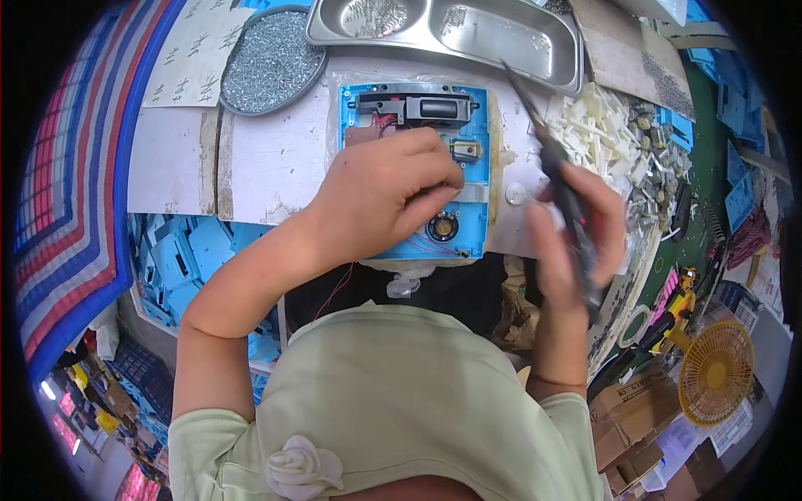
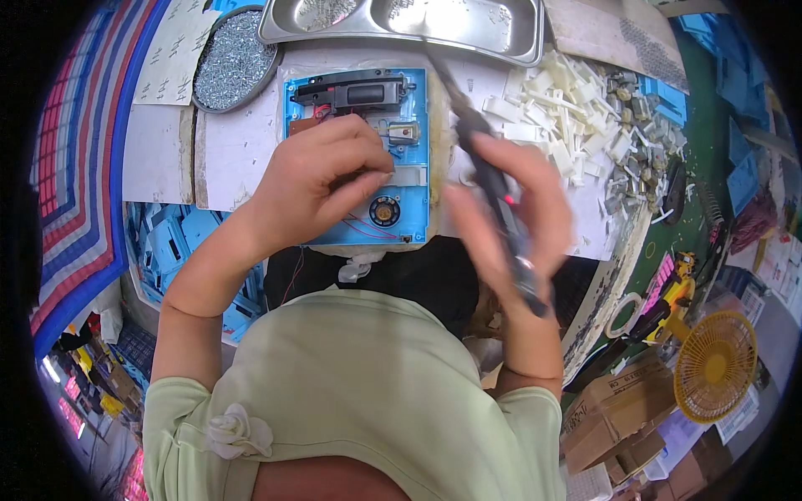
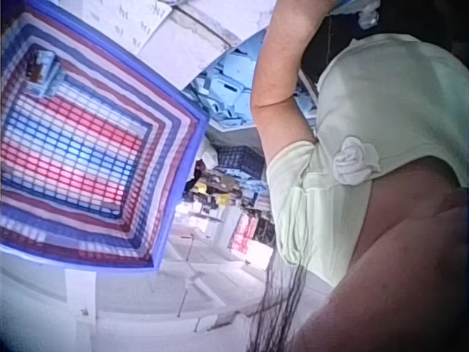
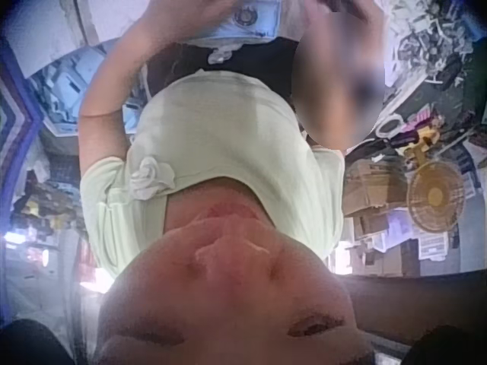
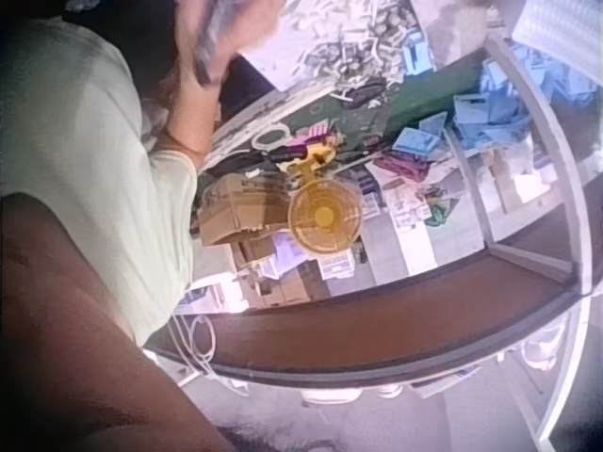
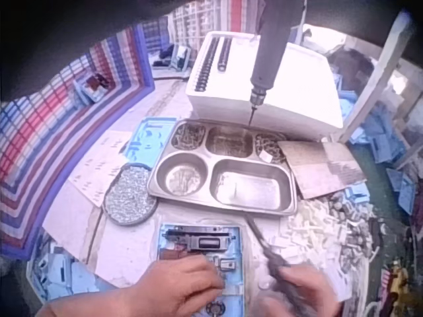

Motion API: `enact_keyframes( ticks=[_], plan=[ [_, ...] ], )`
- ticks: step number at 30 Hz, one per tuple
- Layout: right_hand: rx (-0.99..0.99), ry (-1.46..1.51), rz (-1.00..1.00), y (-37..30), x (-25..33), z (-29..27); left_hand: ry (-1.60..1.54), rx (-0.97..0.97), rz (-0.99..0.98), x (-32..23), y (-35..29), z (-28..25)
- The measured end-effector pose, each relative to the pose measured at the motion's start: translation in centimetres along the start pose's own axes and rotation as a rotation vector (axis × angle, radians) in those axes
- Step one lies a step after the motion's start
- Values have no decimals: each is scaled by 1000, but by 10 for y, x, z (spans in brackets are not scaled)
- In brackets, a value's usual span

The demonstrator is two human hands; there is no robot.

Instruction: The user is assembling and soldering internal components of a small blue electronic toy or device.

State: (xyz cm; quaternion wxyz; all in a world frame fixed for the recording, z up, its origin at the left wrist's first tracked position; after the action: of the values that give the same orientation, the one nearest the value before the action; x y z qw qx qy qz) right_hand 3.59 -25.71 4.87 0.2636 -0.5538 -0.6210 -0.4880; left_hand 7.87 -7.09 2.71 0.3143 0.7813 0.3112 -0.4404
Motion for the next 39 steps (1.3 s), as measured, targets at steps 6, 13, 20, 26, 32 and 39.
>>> enact_keyframes(
  ticks=[6, 13, 20, 26, 32, 39],
  plan=[
    [186, 248, -55, -10, -4, -39, 134, 138, 47, -5, -4, 3],
    [319, 133, -69, -10, -3, -13, 179, 143, 103, -8, -3, 6],
    [347, 88, -75, -7, -3, -5, 190, 114, 127, -11, -4, 5],
    [363, 65, -60, -7, -2, -2, 190, 101, 134, -11, -4, 6],
    [384, 55, -79, -4, 0, 2, 196, 92, 141, -11, -5, 6],
    [385, 48, -9, -2, 2, 1, 199, 88, 142, -11, -5, 6]
  ],
)
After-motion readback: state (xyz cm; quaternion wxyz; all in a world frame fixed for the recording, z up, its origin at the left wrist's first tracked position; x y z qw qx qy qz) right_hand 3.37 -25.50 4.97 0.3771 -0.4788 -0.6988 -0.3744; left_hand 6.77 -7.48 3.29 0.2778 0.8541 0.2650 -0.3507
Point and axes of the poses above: each hand's wrist, its own y-axis towards the middle knuckle, its own z-axis out of the palm, x = y × z, the point moved 9 cm from there along y, towards the middle knuckle, and after that the axes turned 10 degrees about -y, right-handed, at the moved point
